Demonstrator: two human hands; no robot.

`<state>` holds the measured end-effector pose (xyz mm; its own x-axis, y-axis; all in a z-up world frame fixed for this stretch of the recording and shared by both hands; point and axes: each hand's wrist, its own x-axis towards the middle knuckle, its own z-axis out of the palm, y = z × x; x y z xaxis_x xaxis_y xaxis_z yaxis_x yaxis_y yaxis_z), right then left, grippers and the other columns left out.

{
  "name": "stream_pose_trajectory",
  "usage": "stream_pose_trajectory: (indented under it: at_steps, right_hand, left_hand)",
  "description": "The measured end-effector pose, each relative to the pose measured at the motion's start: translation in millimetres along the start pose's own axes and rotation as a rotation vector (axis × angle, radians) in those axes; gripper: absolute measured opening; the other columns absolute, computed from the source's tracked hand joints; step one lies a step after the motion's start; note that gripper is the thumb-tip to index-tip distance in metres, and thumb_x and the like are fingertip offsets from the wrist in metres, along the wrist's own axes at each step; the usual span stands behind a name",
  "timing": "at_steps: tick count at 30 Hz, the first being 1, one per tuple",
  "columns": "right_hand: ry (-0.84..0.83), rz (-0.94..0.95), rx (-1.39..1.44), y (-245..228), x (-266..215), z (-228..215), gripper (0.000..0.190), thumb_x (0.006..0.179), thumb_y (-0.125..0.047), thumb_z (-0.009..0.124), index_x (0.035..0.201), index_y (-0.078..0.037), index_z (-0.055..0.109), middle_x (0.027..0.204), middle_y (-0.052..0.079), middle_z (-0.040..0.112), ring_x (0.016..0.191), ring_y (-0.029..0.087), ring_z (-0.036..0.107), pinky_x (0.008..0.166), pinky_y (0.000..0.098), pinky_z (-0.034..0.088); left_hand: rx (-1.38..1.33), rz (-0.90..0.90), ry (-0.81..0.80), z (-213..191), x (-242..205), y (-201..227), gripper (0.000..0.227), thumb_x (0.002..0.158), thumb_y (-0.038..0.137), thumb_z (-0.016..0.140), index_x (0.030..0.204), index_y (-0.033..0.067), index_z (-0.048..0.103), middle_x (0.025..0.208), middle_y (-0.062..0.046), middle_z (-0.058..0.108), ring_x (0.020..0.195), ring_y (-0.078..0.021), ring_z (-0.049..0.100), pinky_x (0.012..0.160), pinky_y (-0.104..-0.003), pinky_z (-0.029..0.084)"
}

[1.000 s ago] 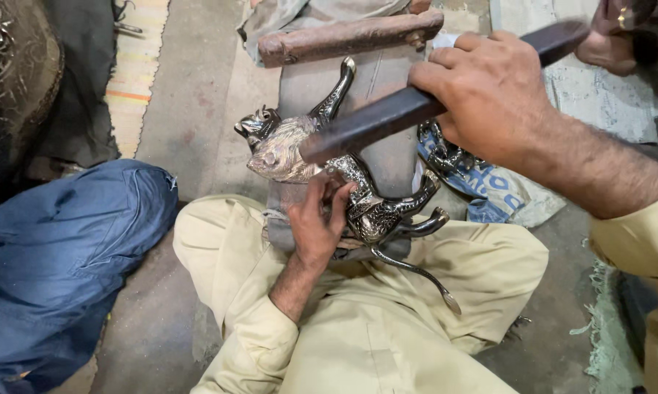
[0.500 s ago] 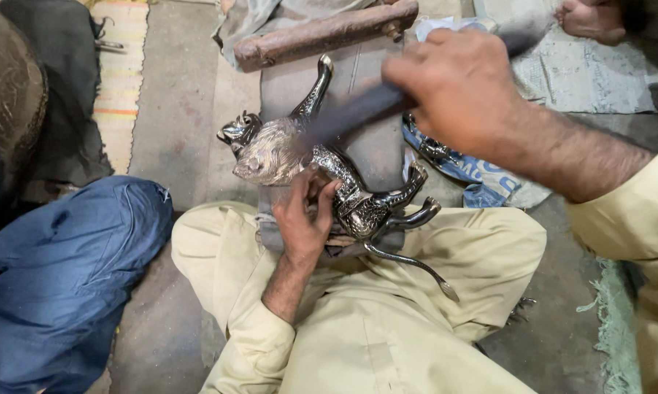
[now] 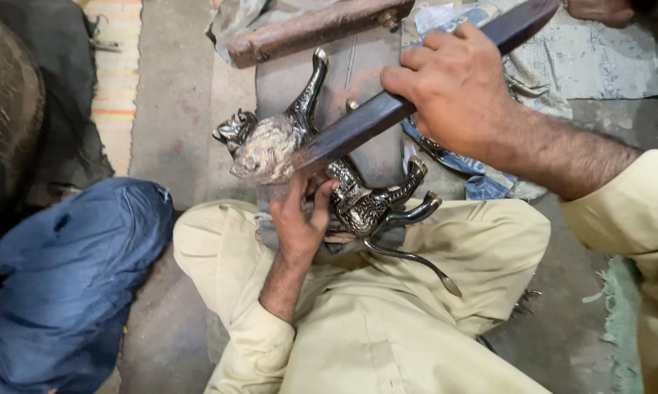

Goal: The person hammers a metal lion figurine using a chisel and a wooden mallet while seated on the floor. They repeatedly reposition the figurine to work on different areas of its body.

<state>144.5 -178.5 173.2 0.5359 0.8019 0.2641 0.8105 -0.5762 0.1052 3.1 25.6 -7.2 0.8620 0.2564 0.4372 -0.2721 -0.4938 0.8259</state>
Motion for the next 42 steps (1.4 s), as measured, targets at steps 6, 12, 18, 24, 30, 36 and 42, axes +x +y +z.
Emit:
stream_pose_trajectory:
  at_steps: [6,12,18,24,30,36,42]
  right_hand:
    - [-0.016,0.074,0.068,1,-5,0,0.040,0.067,-0.015,0.082,0.104,-0.010,0.066,0.093,0.008,0.069,0.092,0.030,0.067,0.079,0.0463,0.048]
    - [0.028,-0.003,-0.029,7,-12,6,0.032,0.077,-0.008,0.081,0.105,-0.011,0.066,0.098,0.006,0.069,0.098,0.030,0.066,0.086,0.0455,0.048]
    - [0.055,0.036,0.055,9,-14,1,0.039,0.073,-0.012,0.079,0.109,-0.008,0.065,0.102,0.010,0.068,0.101,0.033,0.065,0.089,0.0464,0.049]
    - [0.072,0.152,0.099,8,-13,-4,0.032,0.079,-0.010,0.080,0.108,-0.008,0.066,0.092,0.008,0.066,0.091,0.029,0.065,0.081,0.0449,0.049]
    - [0.073,0.169,0.122,6,-17,-5,0.030,0.083,-0.012,0.078,0.111,-0.010,0.068,0.094,0.008,0.067,0.092,0.028,0.065,0.081,0.0449,0.049]
    - [0.059,0.072,0.026,3,-21,-4,0.034,0.075,-0.008,0.079,0.107,-0.009,0.067,0.098,0.010,0.068,0.100,0.032,0.067,0.085,0.0458,0.051]
    - [0.060,0.087,0.021,0,-25,-4,0.036,0.075,-0.009,0.080,0.108,-0.009,0.067,0.100,0.011,0.069,0.098,0.033,0.067,0.086,0.0468,0.051]
  left_hand:
    - [-0.006,0.037,-0.001,1,-5,-3,0.029,0.098,0.006,0.074,0.125,0.0037,0.062,0.098,-0.010,0.080,0.083,-0.0190,0.080,0.067,-0.030,0.063]
    - [-0.008,0.073,-0.001,1,-3,-5,0.026,0.097,0.003,0.073,0.121,0.0043,0.062,0.097,-0.009,0.079,0.083,-0.0185,0.080,0.067,-0.029,0.062]
    - [-0.005,0.057,-0.034,2,3,-10,0.031,0.094,0.003,0.076,0.123,0.0022,0.065,0.089,-0.009,0.079,0.070,-0.0158,0.077,0.058,-0.027,0.060]
    - [-0.002,0.140,-0.049,1,12,-15,0.028,0.096,-0.001,0.071,0.123,-0.0005,0.063,0.099,-0.012,0.080,0.080,-0.0170,0.080,0.063,-0.025,0.064]
    - [-0.040,0.135,-0.057,-6,16,-7,0.026,0.095,-0.004,0.069,0.120,-0.0006,0.064,0.099,-0.012,0.079,0.090,-0.0211,0.081,0.074,-0.031,0.064]
    - [-0.022,0.108,-0.084,-11,16,-3,0.032,0.092,-0.005,0.071,0.122,0.0019,0.065,0.097,-0.013,0.079,0.090,-0.0218,0.080,0.072,-0.032,0.063]
    - [0.027,0.134,-0.104,-13,12,-5,0.028,0.091,-0.005,0.072,0.117,0.0027,0.064,0.098,-0.012,0.080,0.088,-0.0228,0.081,0.069,-0.032,0.062]
